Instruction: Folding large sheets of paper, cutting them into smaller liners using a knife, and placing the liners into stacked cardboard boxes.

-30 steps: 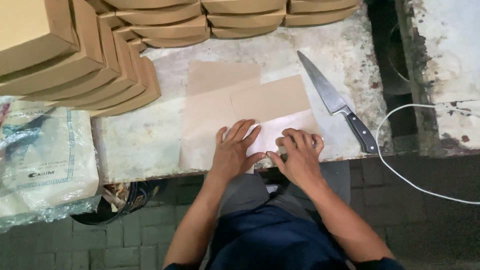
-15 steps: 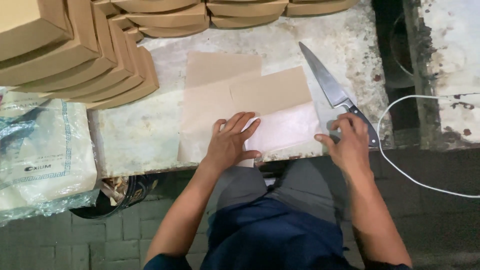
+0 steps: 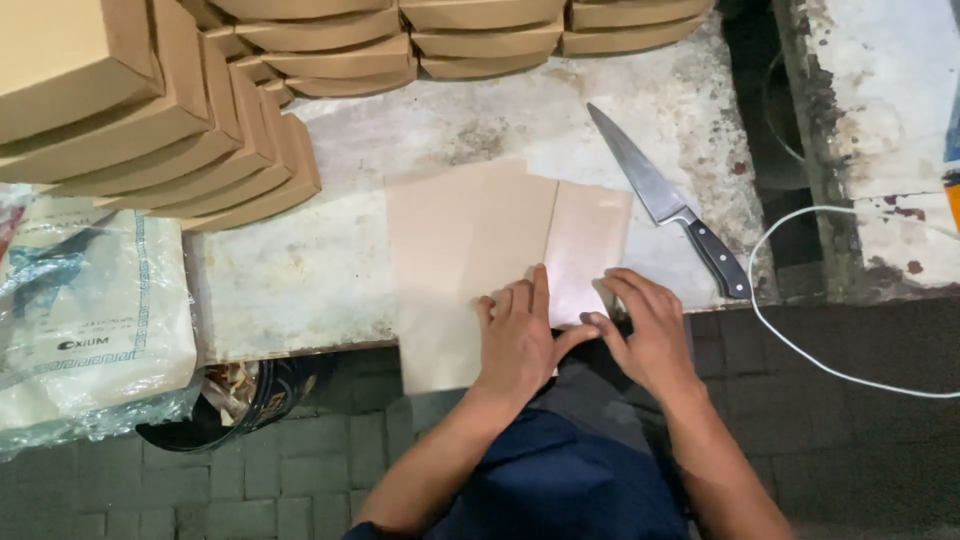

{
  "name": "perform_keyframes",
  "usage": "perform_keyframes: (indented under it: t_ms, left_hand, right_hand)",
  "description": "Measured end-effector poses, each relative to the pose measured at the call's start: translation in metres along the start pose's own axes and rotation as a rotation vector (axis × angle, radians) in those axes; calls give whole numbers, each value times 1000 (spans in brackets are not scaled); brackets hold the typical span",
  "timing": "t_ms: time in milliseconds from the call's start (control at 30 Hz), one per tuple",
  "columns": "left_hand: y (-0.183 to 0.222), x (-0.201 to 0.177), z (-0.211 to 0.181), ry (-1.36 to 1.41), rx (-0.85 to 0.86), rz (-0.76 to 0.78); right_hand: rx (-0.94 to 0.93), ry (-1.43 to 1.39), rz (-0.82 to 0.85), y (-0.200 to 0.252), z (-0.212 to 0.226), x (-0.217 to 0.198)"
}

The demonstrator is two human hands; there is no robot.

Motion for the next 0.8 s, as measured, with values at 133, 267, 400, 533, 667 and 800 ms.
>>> perform_keyframes:
  t_ms: [133, 267, 400, 533, 667, 800]
  left_hand:
    - [-13, -7, 13, -34, 196, -118]
    - [-49, -9, 57, -31, 85, 76]
    - [-52, 1, 79, 15, -44, 202]
    - [-46, -8, 79, 104, 33, 93]
    - [-47, -25, 100, 130, 130, -18]
    - [-55, -46, 150, 41, 206, -23]
  right_hand:
    - [17, 63, 221, 9, -3, 20]
    - [-6, 94, 248, 8, -4, 20]
    - [-12, 88, 256, 8, -7, 19]
    - [-60, 67, 313, 14, -8, 25]
    - [-121, 169, 292, 15, -11, 33]
    - [-137, 165, 292, 12, -13, 32]
Point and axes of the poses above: each hand's wrist, its own y-axis away from the middle knuckle, its own x-axis out of the palm, z = x × y, the point moved 8 cm from there along -y, towards the middle knuckle, and after that the axes turned 14 degrees about y, right-handed, at the moved point
